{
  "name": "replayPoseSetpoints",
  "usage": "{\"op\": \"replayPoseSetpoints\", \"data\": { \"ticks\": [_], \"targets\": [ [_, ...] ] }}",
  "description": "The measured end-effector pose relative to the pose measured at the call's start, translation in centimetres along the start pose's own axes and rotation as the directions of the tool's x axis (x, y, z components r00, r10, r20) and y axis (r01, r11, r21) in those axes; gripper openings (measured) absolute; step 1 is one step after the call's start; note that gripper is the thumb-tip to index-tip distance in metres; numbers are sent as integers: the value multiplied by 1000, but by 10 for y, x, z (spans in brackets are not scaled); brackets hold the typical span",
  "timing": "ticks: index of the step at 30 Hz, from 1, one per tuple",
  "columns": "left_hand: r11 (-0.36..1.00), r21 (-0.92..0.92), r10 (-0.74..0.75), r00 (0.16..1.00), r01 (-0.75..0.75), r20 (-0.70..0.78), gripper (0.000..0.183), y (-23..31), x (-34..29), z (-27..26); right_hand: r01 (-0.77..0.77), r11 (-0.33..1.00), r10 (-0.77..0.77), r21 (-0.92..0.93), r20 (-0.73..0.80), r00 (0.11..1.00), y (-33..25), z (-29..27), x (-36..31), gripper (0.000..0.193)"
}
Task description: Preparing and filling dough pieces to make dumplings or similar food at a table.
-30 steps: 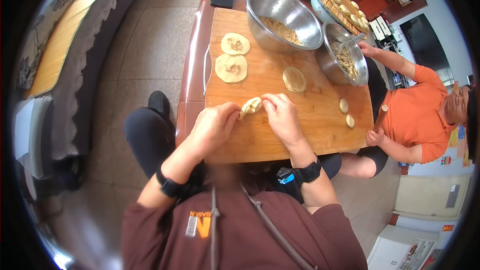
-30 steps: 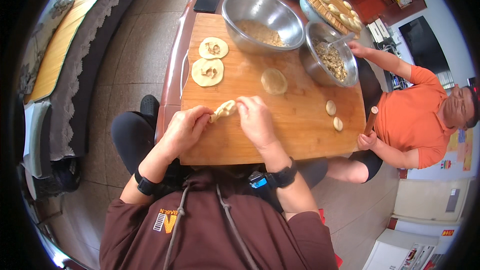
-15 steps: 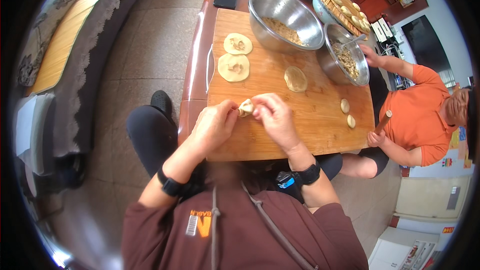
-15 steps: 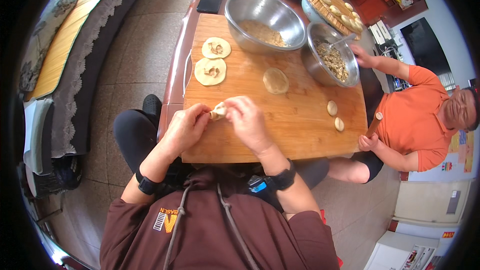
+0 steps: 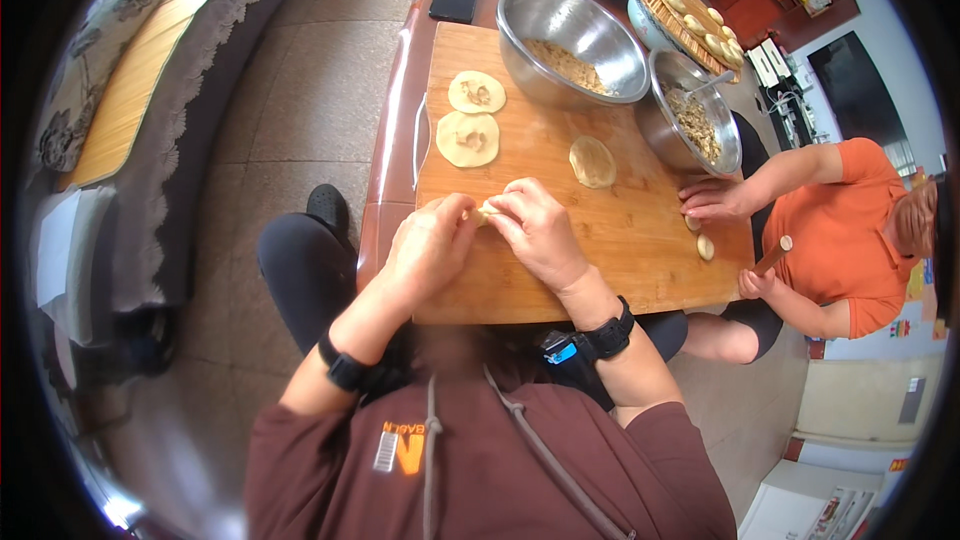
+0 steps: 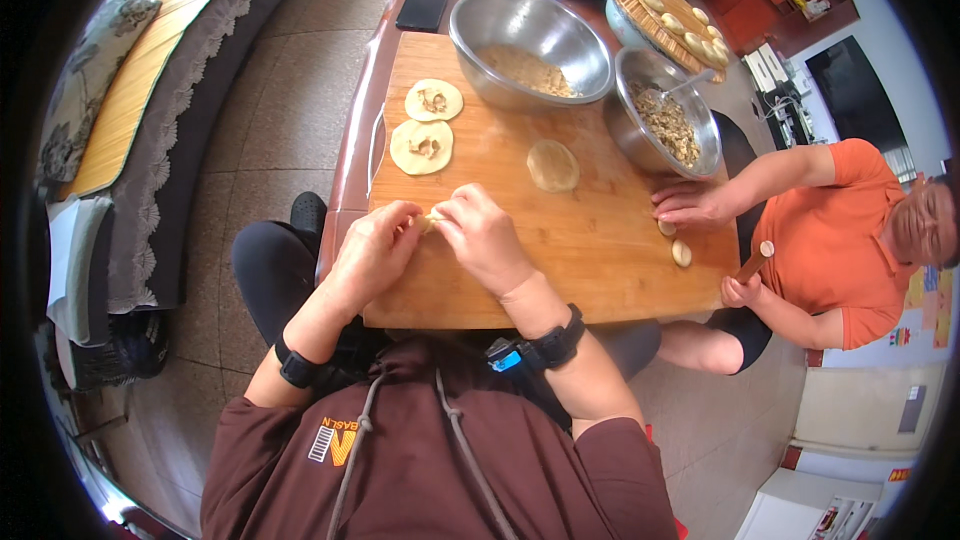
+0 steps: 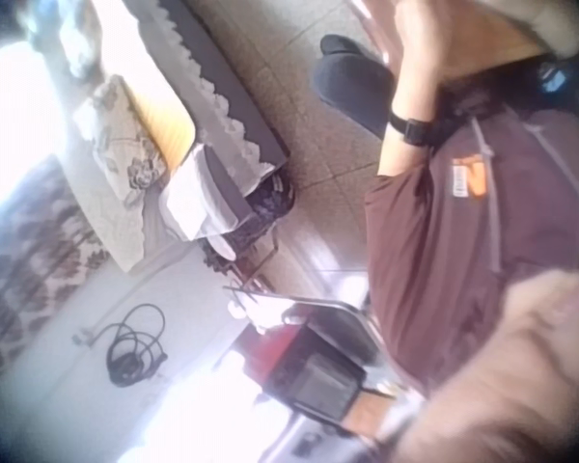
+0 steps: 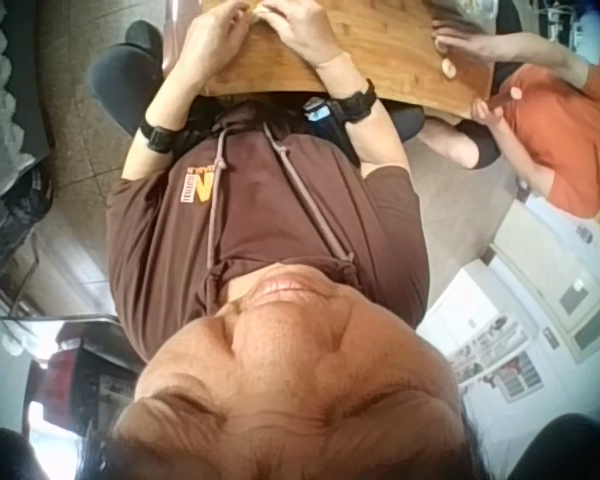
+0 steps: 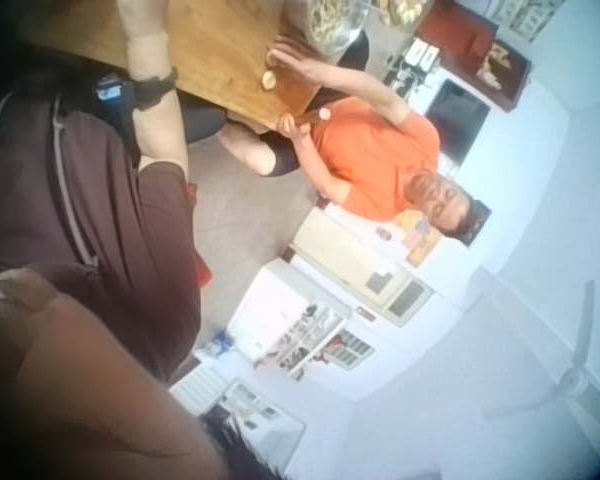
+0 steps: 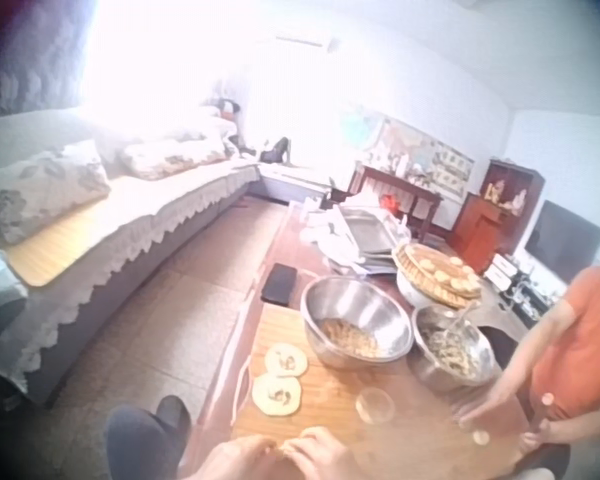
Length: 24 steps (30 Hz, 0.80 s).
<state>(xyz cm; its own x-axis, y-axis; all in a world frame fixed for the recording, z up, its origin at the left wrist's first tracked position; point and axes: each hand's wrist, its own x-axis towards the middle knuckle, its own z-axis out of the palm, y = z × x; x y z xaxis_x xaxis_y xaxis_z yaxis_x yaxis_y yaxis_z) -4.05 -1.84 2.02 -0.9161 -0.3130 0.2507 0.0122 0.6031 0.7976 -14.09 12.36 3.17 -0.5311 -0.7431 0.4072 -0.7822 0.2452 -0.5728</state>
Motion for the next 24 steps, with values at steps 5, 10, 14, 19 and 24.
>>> {"op": "replayPoseSetpoints", "data": {
  "ticks": [5, 10, 14, 19, 24],
  "targets": [
    [989, 146, 36, 999, -35, -3, 19, 3, 2, 4, -68, 997, 68, -28, 22, 997, -1, 6, 4, 17],
    [978, 209, 9, 999, 0, -40, 18, 2, 5, 11, -429, 812, 430, 396, 91, 898, 11, -5, -4, 33],
    [966, 258, 7, 999, 3, -35, 18, 2, 6, 11, -283, 945, 261, 165, 146, 954, -1, -6, 0, 32],
    [994, 52, -95, 990, 101, -107, 23, -10, 7, 14, 126, 992, -128, 33, 97, 987, 7, 1, 2, 26],
    [972, -184, -161, 985, 146, -67, 16, -16, 6, 7, 298, 935, -260, -192, 201, 944, 4, -1, 12, 19]
  ]
}}
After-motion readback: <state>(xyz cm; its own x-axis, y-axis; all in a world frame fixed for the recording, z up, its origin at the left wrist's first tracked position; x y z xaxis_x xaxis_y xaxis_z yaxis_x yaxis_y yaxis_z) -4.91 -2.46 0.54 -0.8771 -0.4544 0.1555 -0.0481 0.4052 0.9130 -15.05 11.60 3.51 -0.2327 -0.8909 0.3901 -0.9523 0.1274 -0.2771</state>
